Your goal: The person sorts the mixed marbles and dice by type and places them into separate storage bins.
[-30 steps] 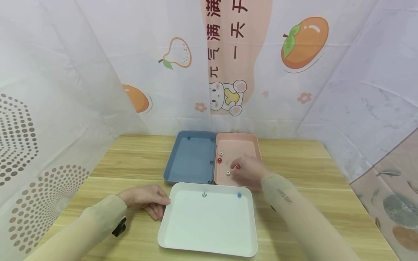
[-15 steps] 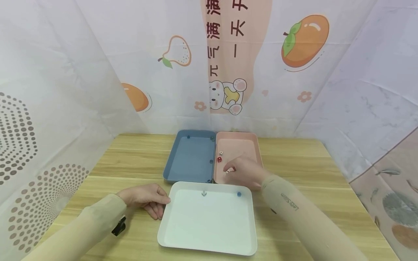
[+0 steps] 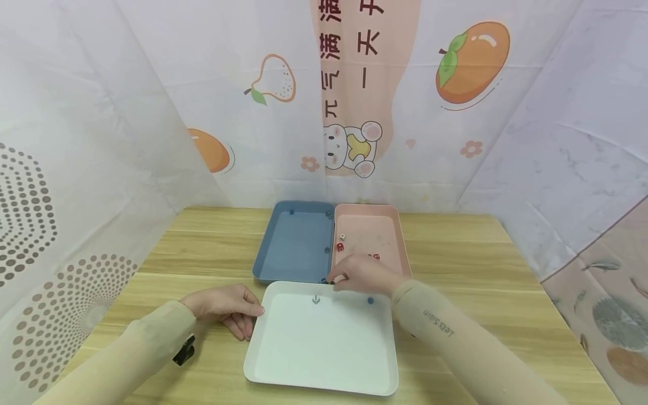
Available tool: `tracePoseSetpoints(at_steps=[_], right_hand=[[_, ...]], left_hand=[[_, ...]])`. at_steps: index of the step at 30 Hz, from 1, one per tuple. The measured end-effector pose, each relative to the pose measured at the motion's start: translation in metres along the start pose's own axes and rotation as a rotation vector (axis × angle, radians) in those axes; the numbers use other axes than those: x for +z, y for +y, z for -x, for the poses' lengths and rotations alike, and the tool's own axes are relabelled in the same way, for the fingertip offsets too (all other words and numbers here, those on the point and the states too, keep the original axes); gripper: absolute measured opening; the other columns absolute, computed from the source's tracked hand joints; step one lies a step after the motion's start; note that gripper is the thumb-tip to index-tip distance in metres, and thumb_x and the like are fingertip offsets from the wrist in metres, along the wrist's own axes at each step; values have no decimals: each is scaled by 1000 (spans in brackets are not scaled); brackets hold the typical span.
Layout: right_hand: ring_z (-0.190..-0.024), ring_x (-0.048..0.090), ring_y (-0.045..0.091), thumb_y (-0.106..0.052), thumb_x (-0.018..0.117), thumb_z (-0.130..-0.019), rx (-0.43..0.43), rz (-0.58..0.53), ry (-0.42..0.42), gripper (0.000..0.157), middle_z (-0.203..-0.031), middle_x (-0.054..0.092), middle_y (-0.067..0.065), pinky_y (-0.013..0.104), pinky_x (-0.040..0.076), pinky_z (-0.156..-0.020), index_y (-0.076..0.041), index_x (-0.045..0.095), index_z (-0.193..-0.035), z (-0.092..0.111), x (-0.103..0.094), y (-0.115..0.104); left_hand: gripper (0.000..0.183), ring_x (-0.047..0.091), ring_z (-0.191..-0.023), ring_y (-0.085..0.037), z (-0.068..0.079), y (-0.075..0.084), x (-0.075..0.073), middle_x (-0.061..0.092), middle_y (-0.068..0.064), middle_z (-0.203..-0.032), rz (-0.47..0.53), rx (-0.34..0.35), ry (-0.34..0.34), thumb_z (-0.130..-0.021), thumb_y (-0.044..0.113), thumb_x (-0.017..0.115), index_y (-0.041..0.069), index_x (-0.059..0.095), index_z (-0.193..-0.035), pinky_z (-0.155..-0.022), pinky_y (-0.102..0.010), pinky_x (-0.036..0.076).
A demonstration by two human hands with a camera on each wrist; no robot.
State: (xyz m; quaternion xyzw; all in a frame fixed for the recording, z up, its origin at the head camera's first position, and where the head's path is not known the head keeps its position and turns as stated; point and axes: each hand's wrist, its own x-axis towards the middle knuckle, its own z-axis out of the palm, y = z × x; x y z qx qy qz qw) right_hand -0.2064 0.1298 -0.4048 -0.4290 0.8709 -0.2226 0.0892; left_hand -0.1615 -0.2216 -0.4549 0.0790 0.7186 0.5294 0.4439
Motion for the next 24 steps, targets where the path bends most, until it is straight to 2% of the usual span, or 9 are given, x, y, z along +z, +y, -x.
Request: tracePoseSetpoints(at_steps=[3, 6, 10, 14, 18, 24], right_hand=[[-67, 50, 4, -23, 73, -81, -6, 9, -41, 22, -78, 61, -16, 20, 45, -58, -21, 73, -103, -4, 4, -4], [-67, 49, 4, -23, 74, -81, -32, 30, -66, 25, -79, 61, -16, 19, 45, -59, -22, 73, -105, -9, 9, -6], [-71, 49, 4, -21, 74, -80, -97, 75, -68, 25, -86, 63, -15, 17, 44, -63, -22, 73, -105, -14, 14, -6], [-74, 48, 5, -20, 75, -79, -160, 128, -57, 25, -83, 62, -13, 17, 43, -63, -22, 73, -104, -18, 18, -6], [-75, 46, 4, -21, 76, -78, -158, 178, -66, 25, -82, 61, -14, 16, 42, -64, -25, 73, -103, -21, 23, -5], [-76, 47, 6, -18, 77, -77, -175, 171, -83, 24, -81, 62, -12, 15, 42, -66, -23, 74, -100, -23, 26, -6]], left_hand=[[37, 68, -68, -32, 0, 0, 0, 67, -22, -74, 0, -1, 2, -87, 31, 66, -6, 66, -84, -65, -47, 54], [38, 68, -68, -32, 0, 0, -1, 67, -22, -74, -1, -4, 3, -86, 31, 66, -6, 65, -85, -65, -47, 54], [37, 68, -67, -31, -1, -1, -1, 67, -23, -75, 3, -10, -2, -86, 32, 66, -6, 65, -85, -65, -47, 54], [38, 68, -67, -30, -2, -2, -2, 67, -23, -75, 9, -12, -7, -86, 32, 66, -6, 65, -85, -65, -47, 54], [38, 68, -67, -30, -3, -3, -2, 67, -23, -75, 7, -6, -5, -85, 33, 67, -6, 66, -85, -65, -47, 54], [38, 68, -67, -30, -2, -3, -2, 67, -23, -74, 5, -3, -6, -86, 32, 66, -6, 66, -85, -65, -47, 54]])
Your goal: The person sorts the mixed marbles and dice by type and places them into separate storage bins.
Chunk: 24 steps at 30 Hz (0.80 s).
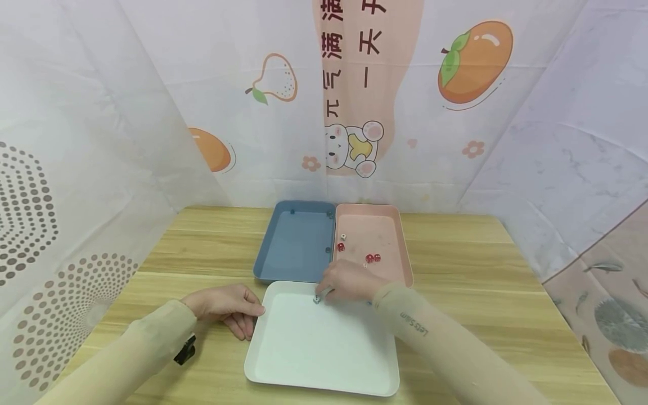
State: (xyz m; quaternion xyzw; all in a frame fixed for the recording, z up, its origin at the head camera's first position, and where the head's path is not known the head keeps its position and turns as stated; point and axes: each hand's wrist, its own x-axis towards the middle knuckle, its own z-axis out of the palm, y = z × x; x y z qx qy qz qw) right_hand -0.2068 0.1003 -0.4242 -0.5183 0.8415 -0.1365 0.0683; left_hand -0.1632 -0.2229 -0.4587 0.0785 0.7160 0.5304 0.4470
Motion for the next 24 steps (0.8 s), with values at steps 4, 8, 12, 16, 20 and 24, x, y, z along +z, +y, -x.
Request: tracePoseSetpoints(at_steps=[4, 8, 12, 16, 20, 24], right_hand=[[-76, 47, 6, -18, 78, -76, -12, 42, 4, 24, -82, 63, -13, 15, 41, -66, -24, 74, -99, -1, 3, 1], [-75, 46, 5, -19, 78, -75, -14, 61, 14, 24, -81, 63, -15, 15, 39, -65, -25, 75, -98, -3, 5, 3], [-76, 46, 4, -21, 79, -75, 1, 72, 8, 22, -81, 63, -16, 17, 39, -67, -25, 75, -96, -3, 5, 0], [-76, 46, 4, -21, 78, -76, 9, 62, -2, 22, -82, 63, -16, 17, 39, -67, -25, 75, -97, -2, 4, -2], [-76, 46, 6, -21, 78, -76, -2, 41, -4, 26, -82, 63, -13, 15, 40, -64, -25, 74, -102, -1, 3, -3], [-77, 47, 5, -22, 79, -75, -35, 87, -2, 26, -82, 64, -13, 15, 40, -67, -25, 74, -101, -3, 3, -4]], left_hand=[[39, 68, -67, -31, 0, 1, 0, 67, -22, -74, -3, 2, 1, -85, 33, 67, -6, 66, -84, -65, -47, 54], [39, 68, -67, -31, 1, 1, 0, 67, -22, -74, -2, -3, 5, -85, 33, 67, -6, 66, -85, -65, -47, 54], [39, 68, -67, -31, 0, 1, 0, 67, -22, -74, -4, -3, 8, -85, 33, 67, -6, 66, -85, -64, -47, 54], [38, 68, -67, -31, 0, 1, 0, 67, -23, -74, -4, -3, 8, -86, 32, 66, -6, 66, -85, -64, -47, 54], [39, 68, -66, -30, 0, 1, 1, 67, -22, -74, -3, -5, 4, -86, 32, 66, -6, 65, -86, -64, -47, 54], [38, 68, -66, -29, 1, 2, 1, 67, -21, -73, -5, -6, 1, -86, 32, 66, -6, 66, -86, -64, -47, 54]])
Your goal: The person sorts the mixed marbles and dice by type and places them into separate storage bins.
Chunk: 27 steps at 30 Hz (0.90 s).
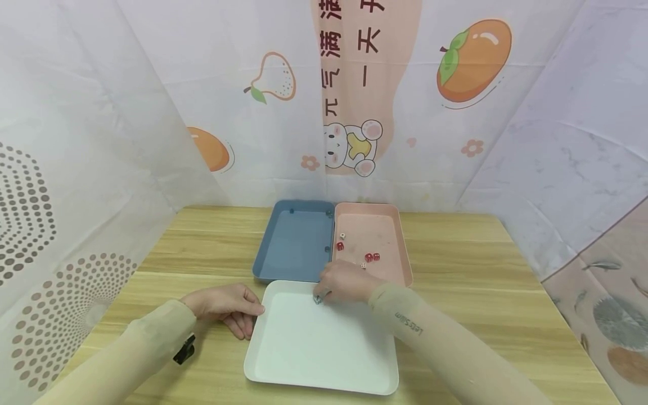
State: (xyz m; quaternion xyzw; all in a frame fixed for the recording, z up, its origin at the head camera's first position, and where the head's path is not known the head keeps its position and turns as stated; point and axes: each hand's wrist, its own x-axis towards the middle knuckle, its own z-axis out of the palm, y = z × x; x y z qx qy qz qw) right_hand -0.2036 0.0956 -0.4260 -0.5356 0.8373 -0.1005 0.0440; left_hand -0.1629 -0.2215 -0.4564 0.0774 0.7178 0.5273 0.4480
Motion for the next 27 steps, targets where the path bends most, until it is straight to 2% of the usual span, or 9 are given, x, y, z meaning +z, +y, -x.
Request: tracePoseSetpoints(at_steps=[7, 13, 20, 23, 27], right_hand=[[-71, 42, 3, -26, 79, -74, -32, 117, 6, 18, -75, 60, -18, 17, 34, -64, -27, 76, -91, -3, 5, 2], [-70, 42, 3, -27, 79, -74, -39, 147, 16, 14, -75, 60, -18, 18, 33, -63, -28, 76, -88, -4, 7, 2], [-72, 45, 3, -23, 76, -77, -61, 127, 10, 13, -76, 60, -17, 16, 35, -65, -25, 75, -90, -3, 4, 2], [-76, 48, 4, -20, 77, -78, -71, 73, 12, 15, -80, 63, -15, 14, 40, -67, -22, 75, -93, -2, -3, 2], [-79, 51, 3, -19, 76, -78, -18, -23, 18, 16, -83, 64, -15, 13, 44, -68, -20, 75, -94, 2, -15, 4]], left_hand=[[38, 68, -65, -29, 0, 1, 0, 67, -21, -74, -2, -2, -7, -86, 32, 66, -6, 66, -85, -64, -47, 54], [38, 68, -66, -29, 0, 0, -1, 67, -22, -74, -5, -6, -6, -86, 33, 66, -5, 66, -84, -64, -47, 54], [38, 68, -67, -30, 0, 0, -1, 67, -22, -74, -2, -6, -9, -86, 32, 66, -6, 66, -85, -65, -47, 54], [39, 68, -67, -30, 0, 0, -1, 67, -22, -74, -3, -6, -10, -86, 33, 66, -6, 66, -85, -65, -47, 54], [40, 68, -66, -29, -1, 0, -1, 67, -22, -75, -5, -7, -10, -85, 34, 66, -5, 66, -85, -65, -47, 54]])
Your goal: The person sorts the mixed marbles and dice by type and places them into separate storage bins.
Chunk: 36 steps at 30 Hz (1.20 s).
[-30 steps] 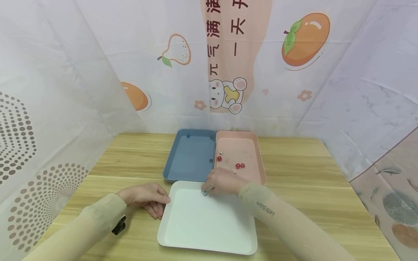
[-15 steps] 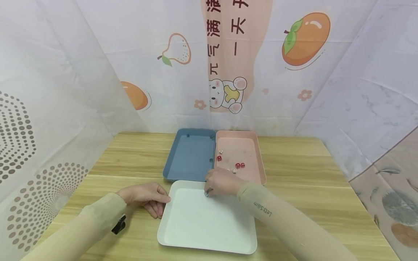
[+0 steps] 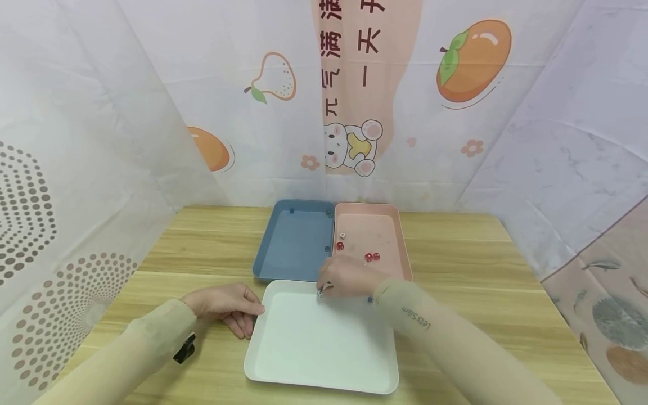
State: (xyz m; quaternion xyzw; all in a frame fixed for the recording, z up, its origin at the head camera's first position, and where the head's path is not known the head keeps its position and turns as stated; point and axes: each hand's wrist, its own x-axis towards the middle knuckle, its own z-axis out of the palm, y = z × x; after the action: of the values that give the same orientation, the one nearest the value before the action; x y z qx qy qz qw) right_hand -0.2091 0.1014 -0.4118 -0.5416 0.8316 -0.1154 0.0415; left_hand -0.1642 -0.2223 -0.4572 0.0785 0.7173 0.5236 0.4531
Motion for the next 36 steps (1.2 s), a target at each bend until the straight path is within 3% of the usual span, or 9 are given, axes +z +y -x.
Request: tracePoseSetpoints(at_steps=[9, 12, 15, 21, 28, 36], right_hand=[[-73, 55, 1, -16, 74, -77, 39, 1, 108, 8, -77, 63, -14, 16, 47, -67, -21, 75, -84, 18, -20, 25], [-76, 56, 5, -19, 76, -76, 107, -43, 116, 7, -79, 64, -11, 21, 49, -69, -19, 75, -84, 27, -26, 36], [-79, 57, 9, -20, 77, -76, 210, -90, 81, 10, -82, 65, -10, 26, 50, -74, -17, 76, -86, 36, -27, 47], [-79, 56, 9, -16, 75, -77, 352, -57, 13, 12, -83, 66, -11, 30, 49, -77, -18, 76, -89, 56, -23, 72], [-81, 59, 11, -9, 73, -76, 393, 21, -27, 13, -84, 67, -9, 35, 50, -79, -19, 76, -84, 68, -18, 87], [-78, 60, 10, -13, 75, -76, 417, 71, -67, 9, -82, 66, -8, 35, 51, -76, -20, 75, -81, 72, -13, 93]], left_hand=[[41, 68, -65, -29, 0, 1, 0, 67, -22, -75, 3, -4, 1, -84, 36, 68, -5, 66, -85, -65, -47, 54], [40, 68, -65, -29, 0, 1, 0, 67, -22, -74, 2, -1, -2, -84, 36, 67, -5, 66, -85, -65, -47, 54], [41, 68, -66, -29, -1, 0, 0, 67, -23, -75, 3, 0, 0, -84, 36, 68, -5, 67, -85, -65, -47, 54], [40, 68, -65, -30, -2, -1, 0, 67, -23, -75, 4, -1, 10, -84, 35, 68, -5, 66, -85, -65, -47, 54], [39, 68, -65, -30, -2, -2, 0, 67, -23, -74, 4, 0, 10, -85, 34, 67, -5, 67, -85, -65, -48, 54], [39, 68, -65, -29, -2, -1, 0, 67, -22, -73, 8, 0, 5, -85, 34, 67, -5, 66, -85, -65, -48, 54]])
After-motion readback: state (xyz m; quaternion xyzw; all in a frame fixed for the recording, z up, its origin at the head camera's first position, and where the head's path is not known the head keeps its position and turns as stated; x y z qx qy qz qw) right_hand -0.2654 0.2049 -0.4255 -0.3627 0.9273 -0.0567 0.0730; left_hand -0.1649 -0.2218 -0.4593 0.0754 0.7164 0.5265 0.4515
